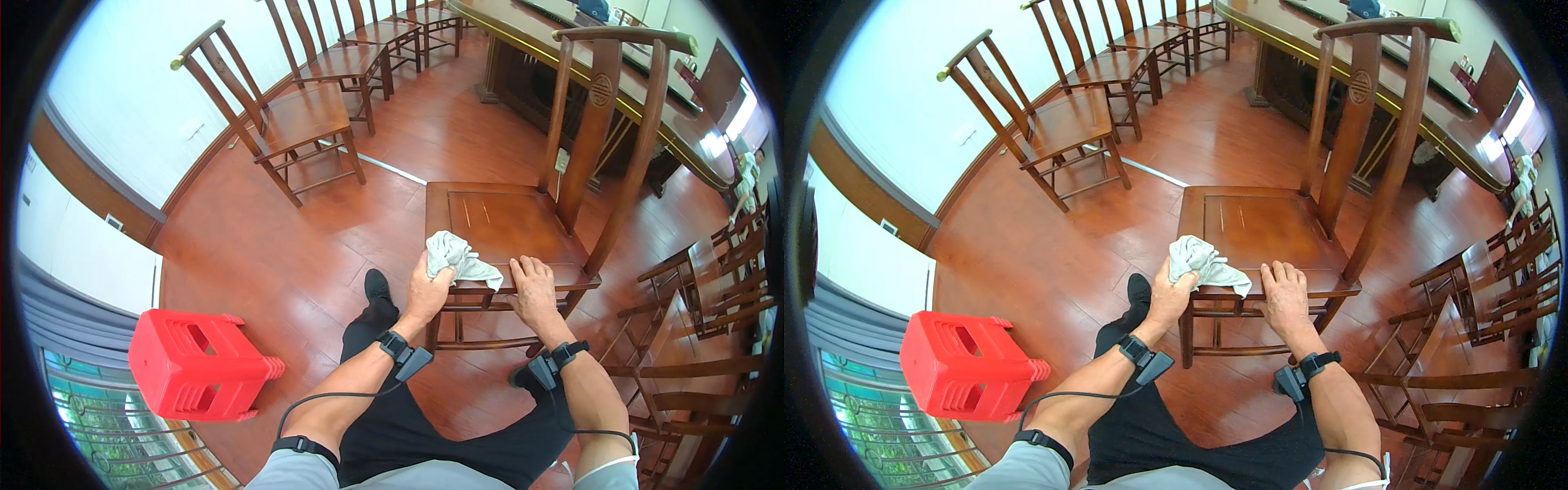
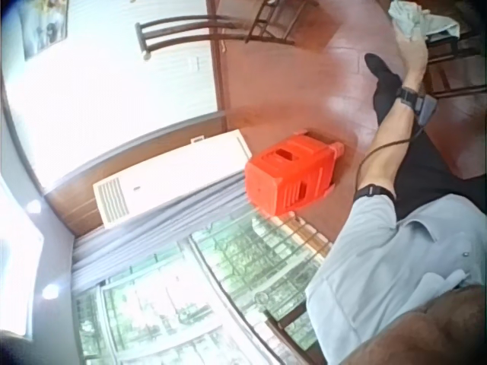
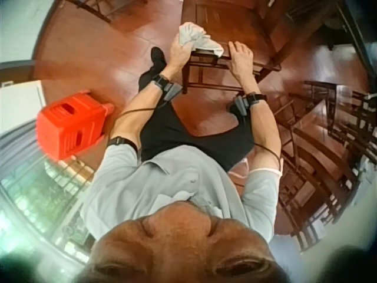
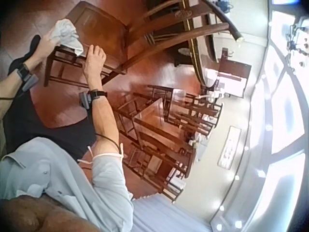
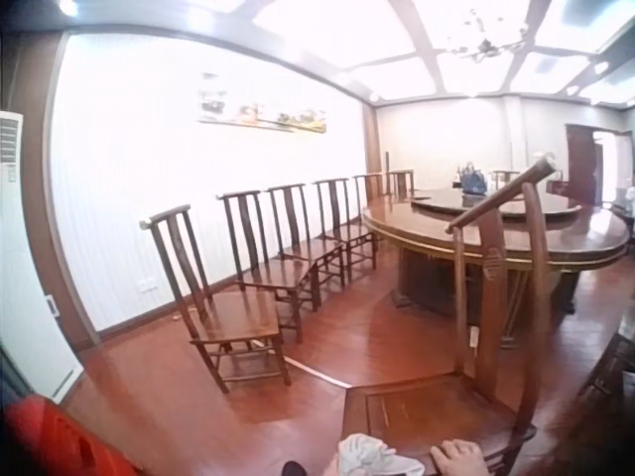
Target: Cleaning wooden chairs using a cloth.
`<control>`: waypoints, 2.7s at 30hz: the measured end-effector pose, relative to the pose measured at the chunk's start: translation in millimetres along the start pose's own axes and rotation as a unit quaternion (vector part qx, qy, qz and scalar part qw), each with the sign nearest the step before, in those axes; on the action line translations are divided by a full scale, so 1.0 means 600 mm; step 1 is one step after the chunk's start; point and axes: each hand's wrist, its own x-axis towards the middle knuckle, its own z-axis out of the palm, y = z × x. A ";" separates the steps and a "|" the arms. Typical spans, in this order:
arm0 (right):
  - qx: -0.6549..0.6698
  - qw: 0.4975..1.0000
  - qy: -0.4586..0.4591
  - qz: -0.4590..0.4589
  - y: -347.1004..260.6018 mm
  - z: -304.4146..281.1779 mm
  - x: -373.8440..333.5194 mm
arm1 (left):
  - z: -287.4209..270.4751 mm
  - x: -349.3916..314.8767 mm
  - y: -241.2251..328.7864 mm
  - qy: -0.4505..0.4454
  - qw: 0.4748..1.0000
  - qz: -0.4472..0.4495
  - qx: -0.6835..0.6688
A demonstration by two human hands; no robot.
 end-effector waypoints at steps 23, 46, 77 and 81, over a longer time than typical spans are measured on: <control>-0.023 0.998 0.063 -0.006 0.006 0.033 -0.008 | -0.093 -0.078 -0.097 0.015 0.957 -0.274 -0.096; -0.002 0.998 0.067 -0.005 0.003 0.030 -0.010 | 0.026 -0.011 0.015 -0.120 0.920 0.199 0.314; 0.280 0.938 0.183 -0.088 -0.029 0.022 -0.002 | 0.022 -0.003 0.013 -0.054 0.930 0.170 0.323; 0.234 0.952 0.189 -0.054 0.039 0.019 -0.033 | 0.000 0.000 0.009 -0.041 0.831 0.238 0.501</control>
